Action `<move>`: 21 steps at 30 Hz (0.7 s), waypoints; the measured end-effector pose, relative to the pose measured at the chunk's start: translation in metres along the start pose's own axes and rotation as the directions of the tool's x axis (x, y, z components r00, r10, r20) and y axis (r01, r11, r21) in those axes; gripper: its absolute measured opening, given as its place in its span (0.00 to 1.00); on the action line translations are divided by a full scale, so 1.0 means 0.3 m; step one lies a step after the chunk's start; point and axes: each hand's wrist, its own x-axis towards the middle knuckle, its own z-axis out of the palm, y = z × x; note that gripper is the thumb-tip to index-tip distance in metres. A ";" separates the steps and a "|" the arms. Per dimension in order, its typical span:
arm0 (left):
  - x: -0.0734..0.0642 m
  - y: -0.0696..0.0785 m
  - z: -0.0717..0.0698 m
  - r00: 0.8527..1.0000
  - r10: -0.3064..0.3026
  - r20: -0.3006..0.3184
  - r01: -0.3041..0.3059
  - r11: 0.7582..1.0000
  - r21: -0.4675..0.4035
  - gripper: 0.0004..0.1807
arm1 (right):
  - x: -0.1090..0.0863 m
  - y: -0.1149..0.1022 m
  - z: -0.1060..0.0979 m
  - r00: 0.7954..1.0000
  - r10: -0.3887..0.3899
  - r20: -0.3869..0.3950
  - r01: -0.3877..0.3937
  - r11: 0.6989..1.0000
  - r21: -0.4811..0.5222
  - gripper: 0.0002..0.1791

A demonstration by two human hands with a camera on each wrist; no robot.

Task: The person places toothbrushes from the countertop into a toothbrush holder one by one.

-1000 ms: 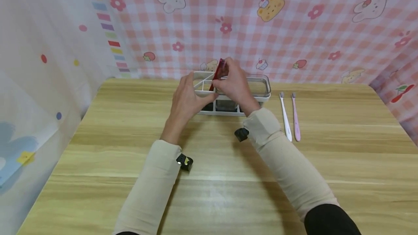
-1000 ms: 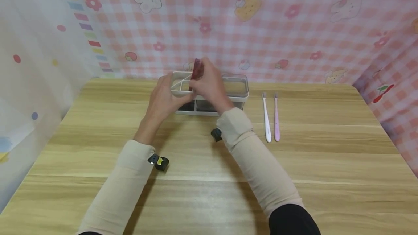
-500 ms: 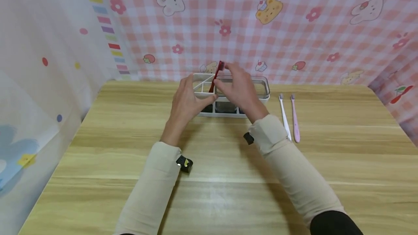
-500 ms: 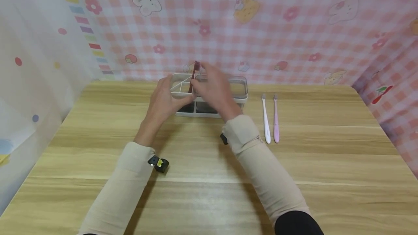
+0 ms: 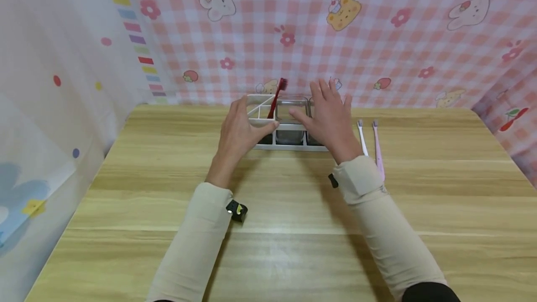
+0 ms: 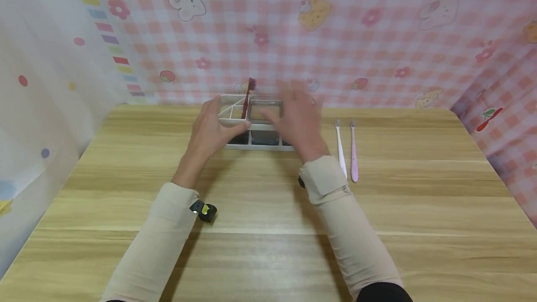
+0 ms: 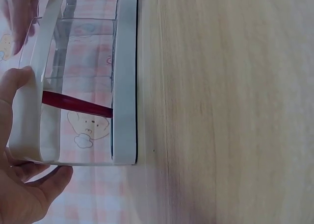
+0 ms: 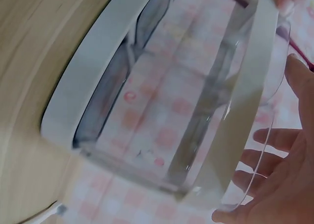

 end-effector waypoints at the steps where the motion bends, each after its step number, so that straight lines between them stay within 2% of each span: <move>1: 0.000 -0.001 0.000 1.000 -0.002 0.001 0.002 1.000 0.000 0.59 | -0.003 0.009 -0.003 1.000 0.009 -0.002 -0.009 1.000 -0.003 0.50; 14: 0.002 0.000 0.002 1.000 -0.024 0.011 0.025 1.000 -0.006 0.60 | -0.036 0.133 -0.064 0.986 0.163 -0.019 -0.163 0.986 0.036 0.49; 21: 0.004 -0.001 0.004 1.000 -0.026 0.013 0.026 1.000 -0.001 0.60 | -0.068 0.204 -0.083 0.964 0.266 0.008 -0.266 0.961 0.075 0.49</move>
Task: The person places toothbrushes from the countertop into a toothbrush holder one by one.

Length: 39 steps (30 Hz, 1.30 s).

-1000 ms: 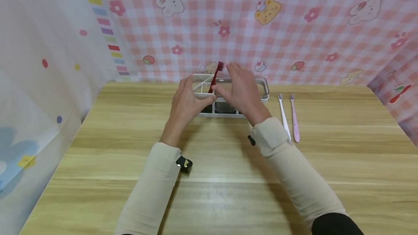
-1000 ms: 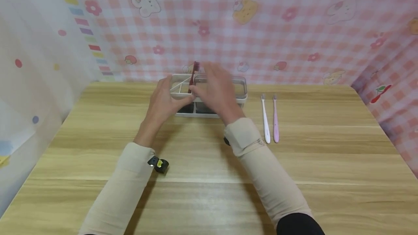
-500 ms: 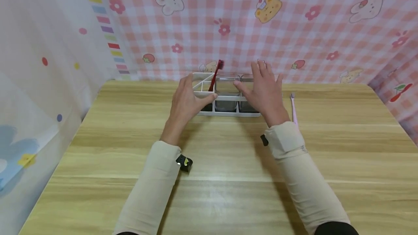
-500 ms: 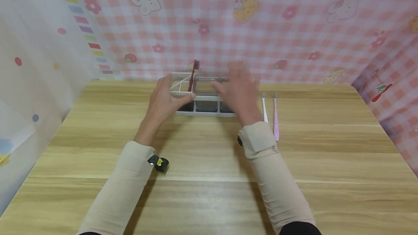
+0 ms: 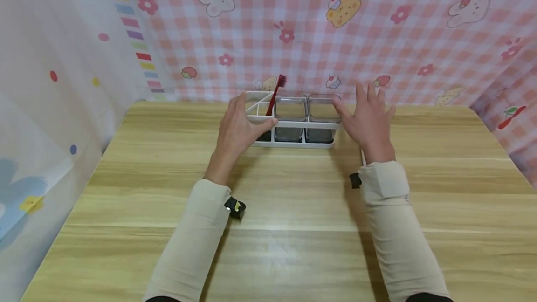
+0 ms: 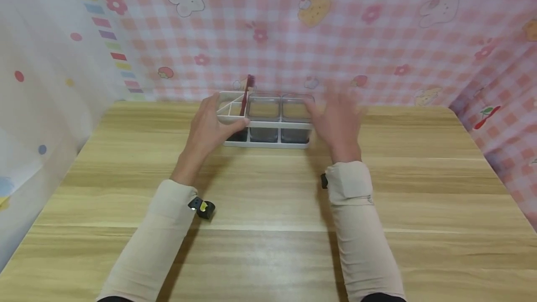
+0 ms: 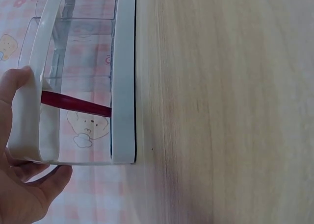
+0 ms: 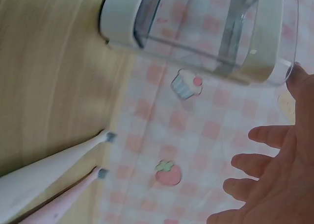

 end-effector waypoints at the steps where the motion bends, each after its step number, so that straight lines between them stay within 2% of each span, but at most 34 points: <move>1: 0.000 -0.001 0.000 1.000 0.001 -0.001 -0.001 1.000 0.001 0.60 | -0.001 0.010 0.000 1.000 0.016 0.005 -0.016 1.000 0.009 0.49; 8: 0.000 -0.002 0.000 1.000 0.005 -0.005 -0.005 1.000 -0.007 0.59 | -0.008 0.069 0.008 0.997 0.073 -0.024 -0.072 0.997 0.037 0.47; 12: 0.000 -0.001 0.004 1.000 0.004 -0.004 -0.004 1.000 -0.014 0.59 | -0.019 0.107 0.013 0.993 0.109 -0.041 -0.103 0.988 0.111 0.47; 17: -0.001 0.003 0.005 1.000 0.003 0.000 -0.003 1.000 -0.014 0.59 | -0.034 0.161 0.019 0.980 0.197 -0.021 -0.187 0.955 0.231 0.45; 22: -0.001 0.003 0.003 1.000 0.004 -0.003 -0.004 1.000 -0.004 0.59 | -0.033 0.205 0.034 0.970 0.245 0.001 -0.236 0.934 0.267 0.45; 28: -0.002 0.000 0.004 1.000 0.000 0.001 0.000 1.000 -0.007 0.59 | -0.037 0.248 0.051 0.947 0.313 0.069 -0.318 0.893 0.318 0.47; 39: -0.004 -0.002 0.004 1.000 -0.002 -0.002 0.001 1.000 -0.024 0.59 | -0.043 0.293 0.073 0.934 0.349 0.082 -0.352 0.849 0.395 0.41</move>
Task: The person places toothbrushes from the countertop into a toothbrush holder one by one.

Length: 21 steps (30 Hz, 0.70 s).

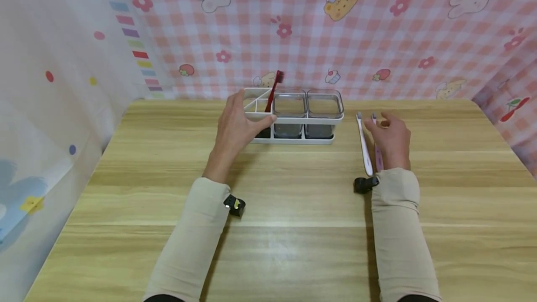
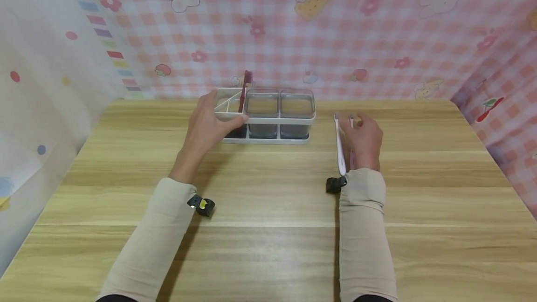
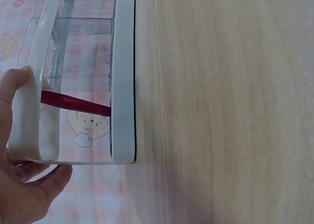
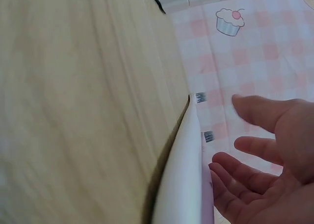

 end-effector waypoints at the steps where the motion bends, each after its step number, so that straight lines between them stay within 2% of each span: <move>1: 0.000 0.000 0.000 1.000 0.003 0.000 -0.003 1.000 0.000 0.59 | 0.001 0.003 0.000 1.000 -0.004 -0.005 0.003 1.000 -0.002 0.40; 8: 0.001 -0.002 -0.004 1.000 0.005 0.001 -0.005 1.000 0.007 0.60 | 0.013 0.014 0.014 1.000 -0.002 -0.017 0.001 1.000 -0.017 0.38; 21: -0.003 -0.001 -0.005 1.000 -0.005 0.012 0.005 1.000 0.002 0.60 | 0.009 0.022 0.009 0.997 -0.026 -0.072 0.017 0.993 -0.116 0.28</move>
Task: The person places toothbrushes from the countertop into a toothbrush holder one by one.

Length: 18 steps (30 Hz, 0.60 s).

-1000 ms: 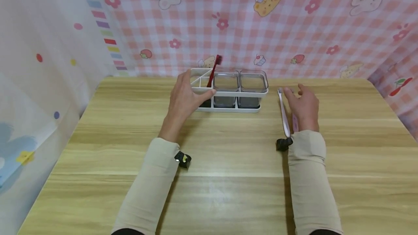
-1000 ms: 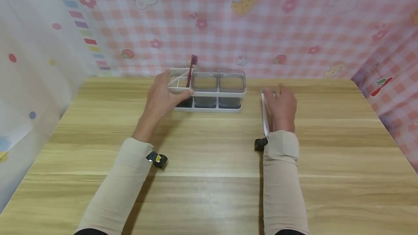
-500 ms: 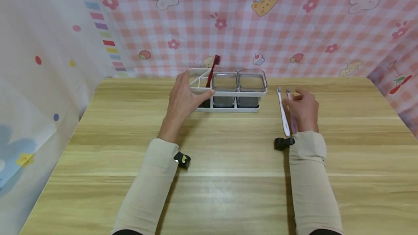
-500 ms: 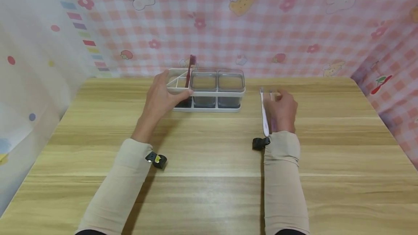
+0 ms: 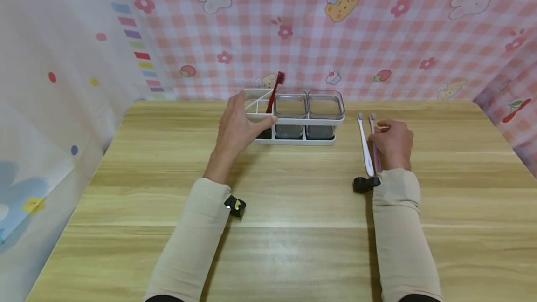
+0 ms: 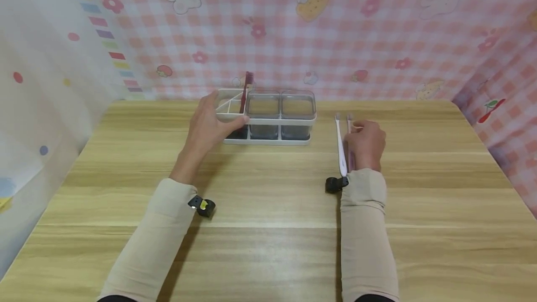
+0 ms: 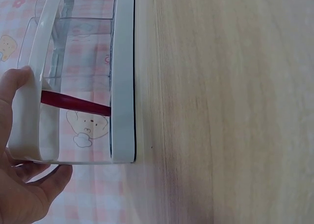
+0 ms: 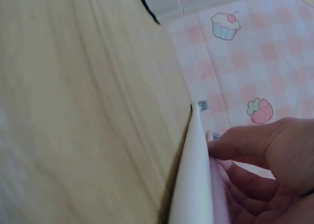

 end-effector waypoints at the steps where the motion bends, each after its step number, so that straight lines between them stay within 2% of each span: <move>1: 0.000 0.001 0.000 1.000 0.000 0.000 0.000 1.000 0.000 0.60 | 0.000 0.002 -0.002 1.000 0.000 -0.006 0.000 1.000 -0.004 0.28; 8: 0.001 0.004 -0.001 1.000 0.004 -0.005 -0.003 1.000 0.003 0.59 | 0.005 -0.003 -0.022 0.997 0.064 -0.053 -0.064 0.998 0.013 0.25; 13: 0.001 0.006 -0.002 1.000 0.006 -0.006 -0.006 1.000 0.010 0.59 | 0.004 -0.019 -0.039 0.987 0.117 -0.111 -0.105 0.988 0.111 0.24; 18: 0.004 0.006 -0.003 1.000 0.008 0.001 -0.008 1.000 0.026 0.60 | 0.004 -0.024 -0.056 0.977 0.170 -0.129 -0.143 0.971 0.192 0.25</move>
